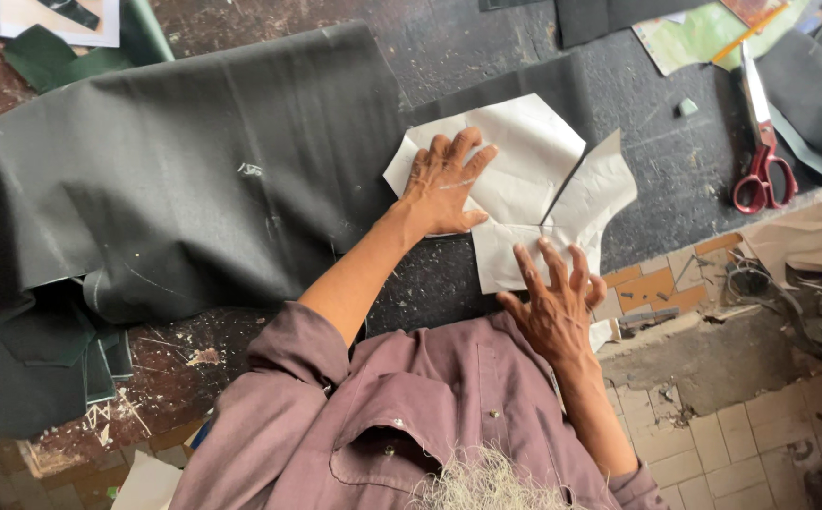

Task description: The person aligns paper pattern pieces on a black fabric, marks the fabric with a pencil, and cuts the fabric using scissors. The person handles multiple pattern pieces and fabric sections on a cluttered work table.

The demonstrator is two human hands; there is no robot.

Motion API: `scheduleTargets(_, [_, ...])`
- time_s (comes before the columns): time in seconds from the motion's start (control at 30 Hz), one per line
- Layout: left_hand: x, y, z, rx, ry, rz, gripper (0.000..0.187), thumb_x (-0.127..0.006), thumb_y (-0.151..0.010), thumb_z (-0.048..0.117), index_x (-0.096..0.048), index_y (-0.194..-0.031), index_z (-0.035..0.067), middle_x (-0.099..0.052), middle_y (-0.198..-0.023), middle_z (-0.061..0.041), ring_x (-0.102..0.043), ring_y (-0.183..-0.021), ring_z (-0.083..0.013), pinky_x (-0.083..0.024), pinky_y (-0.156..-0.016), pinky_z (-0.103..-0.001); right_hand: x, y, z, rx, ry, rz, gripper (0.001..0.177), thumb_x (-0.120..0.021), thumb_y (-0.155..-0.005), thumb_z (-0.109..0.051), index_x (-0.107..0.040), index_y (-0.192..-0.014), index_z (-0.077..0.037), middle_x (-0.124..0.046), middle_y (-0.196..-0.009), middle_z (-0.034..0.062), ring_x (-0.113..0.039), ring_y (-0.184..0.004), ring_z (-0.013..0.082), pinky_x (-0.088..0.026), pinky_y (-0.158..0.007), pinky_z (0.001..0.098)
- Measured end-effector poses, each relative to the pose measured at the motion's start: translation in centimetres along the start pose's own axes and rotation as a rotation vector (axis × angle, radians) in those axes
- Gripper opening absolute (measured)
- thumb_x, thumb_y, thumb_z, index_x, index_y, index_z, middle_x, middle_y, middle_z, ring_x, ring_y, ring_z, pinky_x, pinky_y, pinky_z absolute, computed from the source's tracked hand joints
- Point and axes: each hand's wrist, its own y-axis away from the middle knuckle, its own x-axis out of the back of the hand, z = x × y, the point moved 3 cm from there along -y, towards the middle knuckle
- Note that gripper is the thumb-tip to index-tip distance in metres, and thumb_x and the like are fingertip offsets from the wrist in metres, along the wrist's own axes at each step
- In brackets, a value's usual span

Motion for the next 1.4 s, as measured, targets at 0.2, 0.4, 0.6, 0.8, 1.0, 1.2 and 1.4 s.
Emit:
scheduleTargets(0.2, [-0.7,0.0,-1.7,-0.122,0.134,0.209,0.069,-0.083,-0.078,0.024,-0.058,-0.142,0.017,-0.043,-0.14,-0.01,-0.047,-0.119,-0.0341,-0.046,-0.101,-0.049,1.5,-2.8,-0.8,0.033,0.101,0.029,0.075,-0.069,-0.085,-0.061,-0.05,-0.152,-0.035,-0.048,-0.133,0.0054,-0.039,-0.124,0.0297,-0.023,-0.101,0.0528])
scheduleTargets(0.4, [0.9,1.4,-3.5,-0.099,0.199,0.509,0.048,-0.094,-0.066,0.024,-0.073,-0.107,0.012,-0.058,-0.128,-0.007,-0.059,-0.114,-0.0309,-0.052,-0.096,-0.041,1.2,-3.5,-1.2,-0.011,0.085,0.002,0.079,-0.073,-0.074,-0.068,-0.054,-0.144,-0.037,-0.045,-0.135,0.0078,-0.038,-0.121,0.0344,-0.024,-0.098,0.0562])
scheduleTargets(0.6, [3.3,2.3,-5.1,0.399,0.161,0.487,0.067,-0.099,-0.06,0.03,-0.061,-0.108,0.004,-0.057,-0.112,-0.016,-0.059,-0.104,-0.0373,-0.052,-0.089,-0.047,0.6,-3.4,-1.0,0.003,0.065,-0.01,0.085,-0.075,-0.074,-0.068,-0.054,-0.148,-0.031,-0.037,-0.16,-0.0009,-0.037,-0.125,0.0353,-0.022,-0.103,0.0559])
scheduleTargets(0.8, [3.3,0.9,-6.3,0.432,0.303,0.44,0.068,-0.097,-0.06,0.031,-0.057,-0.108,0.005,-0.062,-0.108,-0.017,-0.067,-0.095,-0.0391,-0.057,-0.079,-0.046,0.5,-3.7,-0.9,-0.003,0.022,-0.013,0.087,-0.077,-0.071,-0.065,-0.054,-0.148,-0.032,-0.037,-0.161,0.0017,-0.035,-0.131,0.0366,-0.021,-0.105,0.0565])
scheduleTargets(1.0, [3.0,0.9,-7.8,0.474,0.433,0.444,0.036,-0.091,-0.069,0.026,-0.066,-0.092,0.012,-0.074,-0.077,-0.001,-0.074,-0.075,-0.023,-0.058,-0.069,-0.04,0.3,-3.6,-0.8,-0.01,-0.007,-0.024,0.087,-0.08,-0.074,-0.061,-0.052,-0.151,-0.033,-0.03,-0.163,0.0073,-0.032,-0.132,0.0429,-0.022,-0.105,0.0618])
scheduleTargets(1.2, [3.4,1.4,-7.5,0.442,0.43,0.502,0.03,-0.09,-0.07,0.025,-0.068,-0.085,0.012,-0.076,-0.074,-0.001,-0.074,-0.07,-0.023,-0.057,-0.064,-0.04,0.3,-3.2,-0.8,-0.019,-0.002,-0.028,0.087,-0.08,-0.075,-0.06,-0.051,-0.152,-0.034,-0.028,-0.161,0.0066,-0.032,-0.133,0.0438,-0.024,-0.106,0.0622])
scheduleTargets(1.4, [3.5,1.3,-7.5,0.448,0.422,0.499,0.026,-0.089,-0.073,0.027,-0.069,-0.085,0.013,-0.075,-0.072,0.001,-0.074,-0.068,-0.0174,-0.057,-0.062,-0.035,-0.1,-3.2,-0.7,-0.031,0.003,-0.061,0.087,-0.079,-0.075,-0.062,-0.05,-0.152,-0.034,-0.026,-0.159,0.0091,-0.03,-0.132,0.0443,-0.023,-0.104,0.0642])
